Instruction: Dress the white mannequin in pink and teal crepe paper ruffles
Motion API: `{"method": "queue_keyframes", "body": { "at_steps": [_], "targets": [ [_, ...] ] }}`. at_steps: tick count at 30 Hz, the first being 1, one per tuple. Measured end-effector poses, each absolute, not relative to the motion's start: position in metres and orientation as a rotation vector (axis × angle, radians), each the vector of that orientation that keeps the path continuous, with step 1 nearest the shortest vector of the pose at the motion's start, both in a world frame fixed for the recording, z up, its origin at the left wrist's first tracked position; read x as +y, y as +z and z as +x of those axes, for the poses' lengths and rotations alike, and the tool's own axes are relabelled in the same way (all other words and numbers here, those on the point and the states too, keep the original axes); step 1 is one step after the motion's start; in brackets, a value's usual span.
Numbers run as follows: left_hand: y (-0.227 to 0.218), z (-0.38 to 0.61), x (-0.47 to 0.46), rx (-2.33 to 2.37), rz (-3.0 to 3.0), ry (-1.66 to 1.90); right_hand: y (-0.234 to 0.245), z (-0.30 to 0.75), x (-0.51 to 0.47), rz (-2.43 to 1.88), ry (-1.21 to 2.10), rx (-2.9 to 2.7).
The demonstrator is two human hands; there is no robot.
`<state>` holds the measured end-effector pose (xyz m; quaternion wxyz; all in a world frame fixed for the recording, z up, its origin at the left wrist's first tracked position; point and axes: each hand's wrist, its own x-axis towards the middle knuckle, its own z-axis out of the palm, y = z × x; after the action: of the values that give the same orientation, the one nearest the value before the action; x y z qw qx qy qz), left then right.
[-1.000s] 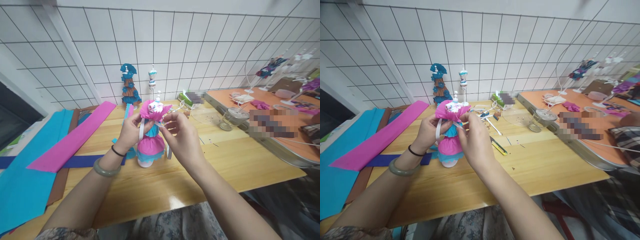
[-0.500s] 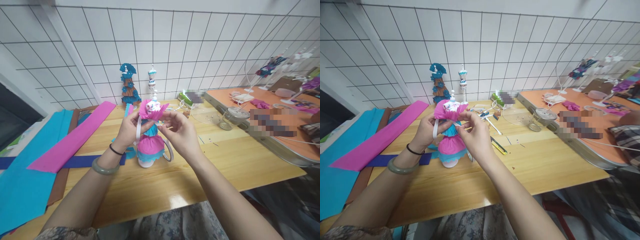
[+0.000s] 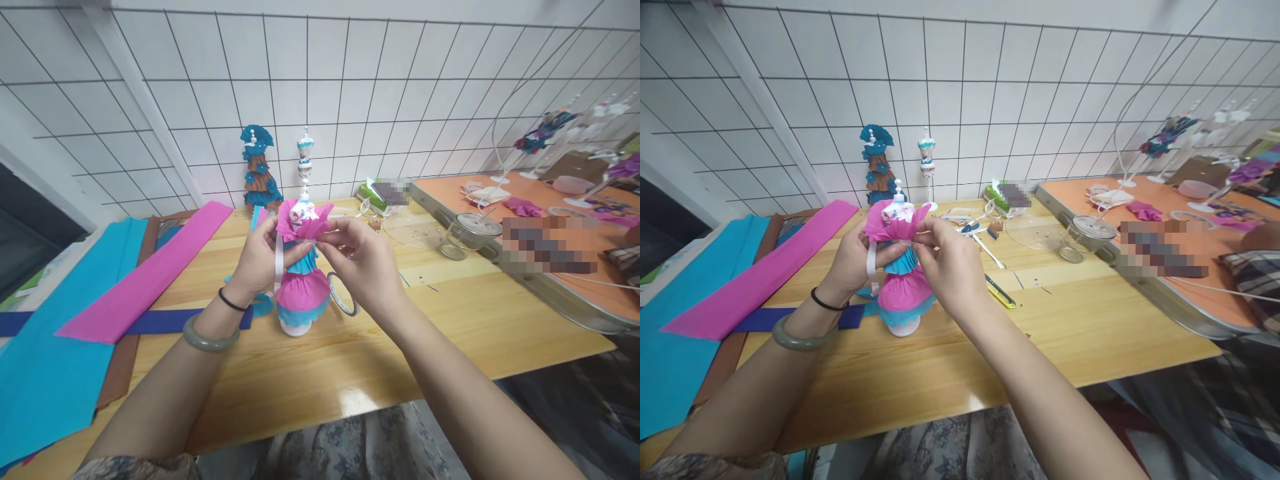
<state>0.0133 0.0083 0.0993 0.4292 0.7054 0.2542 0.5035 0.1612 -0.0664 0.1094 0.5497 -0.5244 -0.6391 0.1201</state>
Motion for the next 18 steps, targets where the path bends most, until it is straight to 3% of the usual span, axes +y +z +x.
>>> {"method": "queue_keyframes", "body": {
  "at_steps": [18],
  "targets": [
    [0.093, 0.008, 0.017, 0.519, 1.670, 1.177, 0.107, 0.163, -0.053, -1.138, 0.491, -1.432]
  ]
}}
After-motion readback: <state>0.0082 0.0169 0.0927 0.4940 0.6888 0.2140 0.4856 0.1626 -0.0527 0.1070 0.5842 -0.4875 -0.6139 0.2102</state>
